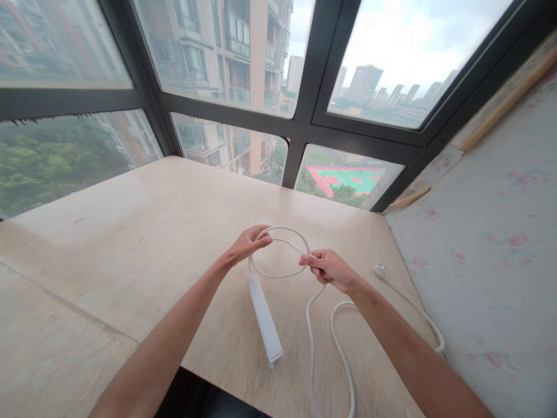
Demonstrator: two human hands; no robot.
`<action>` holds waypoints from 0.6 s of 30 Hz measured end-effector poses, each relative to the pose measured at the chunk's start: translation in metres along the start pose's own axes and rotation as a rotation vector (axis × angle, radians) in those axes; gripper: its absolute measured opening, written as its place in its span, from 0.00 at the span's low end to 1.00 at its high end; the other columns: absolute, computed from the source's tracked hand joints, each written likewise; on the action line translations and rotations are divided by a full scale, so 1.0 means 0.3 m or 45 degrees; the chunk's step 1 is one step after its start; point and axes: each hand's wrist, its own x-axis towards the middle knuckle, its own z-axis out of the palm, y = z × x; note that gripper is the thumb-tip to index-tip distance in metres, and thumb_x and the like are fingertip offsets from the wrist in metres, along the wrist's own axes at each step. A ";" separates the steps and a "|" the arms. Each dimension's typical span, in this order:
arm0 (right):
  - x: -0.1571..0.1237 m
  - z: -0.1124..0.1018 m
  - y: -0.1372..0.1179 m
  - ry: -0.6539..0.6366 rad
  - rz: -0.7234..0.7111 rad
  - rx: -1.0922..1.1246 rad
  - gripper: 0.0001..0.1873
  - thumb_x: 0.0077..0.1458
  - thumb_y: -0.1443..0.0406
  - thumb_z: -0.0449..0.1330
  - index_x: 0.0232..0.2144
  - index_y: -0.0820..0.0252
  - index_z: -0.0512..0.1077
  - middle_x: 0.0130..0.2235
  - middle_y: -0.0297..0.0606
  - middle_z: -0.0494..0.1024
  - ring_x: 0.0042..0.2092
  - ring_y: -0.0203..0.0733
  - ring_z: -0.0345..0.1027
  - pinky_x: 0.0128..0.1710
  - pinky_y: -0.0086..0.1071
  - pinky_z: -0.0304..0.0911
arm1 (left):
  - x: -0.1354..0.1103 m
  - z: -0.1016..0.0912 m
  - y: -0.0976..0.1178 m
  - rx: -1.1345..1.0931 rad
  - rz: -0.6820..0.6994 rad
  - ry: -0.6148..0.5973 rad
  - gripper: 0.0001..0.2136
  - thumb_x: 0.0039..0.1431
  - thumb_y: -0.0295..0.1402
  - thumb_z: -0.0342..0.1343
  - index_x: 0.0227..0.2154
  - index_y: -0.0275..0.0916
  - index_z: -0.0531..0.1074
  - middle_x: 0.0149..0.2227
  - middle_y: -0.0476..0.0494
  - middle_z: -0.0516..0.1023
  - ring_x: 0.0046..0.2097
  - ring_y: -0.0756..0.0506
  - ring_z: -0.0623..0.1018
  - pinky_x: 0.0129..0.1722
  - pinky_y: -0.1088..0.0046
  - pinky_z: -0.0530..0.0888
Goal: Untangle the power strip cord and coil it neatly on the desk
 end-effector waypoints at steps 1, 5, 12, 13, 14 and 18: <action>0.001 -0.001 -0.004 -0.013 0.009 -0.013 0.26 0.41 0.49 0.69 0.30 0.68 0.73 0.17 0.25 0.59 0.16 0.22 0.39 0.16 0.24 0.31 | 0.017 0.005 0.027 0.065 -0.019 -0.069 0.23 0.46 0.43 0.66 0.43 0.33 0.76 0.35 0.38 0.76 0.33 0.45 0.75 0.31 0.74 0.69; 0.005 -0.010 -0.026 -0.099 0.046 -0.077 0.23 0.40 0.53 0.70 0.26 0.66 0.70 0.16 0.25 0.59 0.16 0.22 0.40 0.16 0.24 0.32 | 0.089 0.027 0.120 0.165 -0.248 -0.403 0.27 0.50 0.54 0.59 0.37 0.30 0.77 0.34 0.33 0.76 0.28 0.46 0.74 0.24 0.74 0.65; 0.010 -0.061 -0.043 -0.187 -0.065 -0.075 0.21 0.43 0.54 0.70 0.25 0.66 0.70 0.17 0.26 0.57 0.19 0.25 0.43 0.19 0.25 0.36 | 0.132 0.059 0.183 0.329 -0.333 -0.665 0.34 0.53 0.63 0.46 0.35 0.31 0.74 0.18 0.52 0.57 0.17 0.55 0.53 0.17 0.76 0.48; 0.010 -0.068 -0.045 -0.183 -0.104 -0.047 0.21 0.43 0.54 0.70 0.26 0.66 0.70 0.17 0.26 0.56 0.20 0.25 0.44 0.20 0.25 0.39 | 0.130 0.062 0.183 0.310 -0.313 -0.613 0.33 0.54 0.63 0.46 0.34 0.32 0.73 0.17 0.54 0.53 0.17 0.56 0.50 0.17 0.76 0.45; 0.008 -0.074 -0.047 -0.177 -0.137 -0.015 0.20 0.44 0.54 0.69 0.26 0.66 0.70 0.18 0.26 0.56 0.21 0.25 0.45 0.21 0.25 0.40 | 0.126 0.065 0.181 0.283 -0.297 -0.547 0.32 0.54 0.62 0.48 0.32 0.33 0.73 0.17 0.55 0.50 0.17 0.56 0.49 0.17 0.76 0.43; 0.001 -0.087 -0.059 -0.263 -0.165 0.082 0.18 0.45 0.57 0.70 0.29 0.65 0.70 0.19 0.26 0.58 0.21 0.25 0.46 0.22 0.25 0.43 | 0.110 0.067 0.173 0.101 -0.261 -0.287 0.26 0.51 0.57 0.57 0.28 0.33 0.72 0.16 0.57 0.46 0.17 0.57 0.46 0.16 0.77 0.41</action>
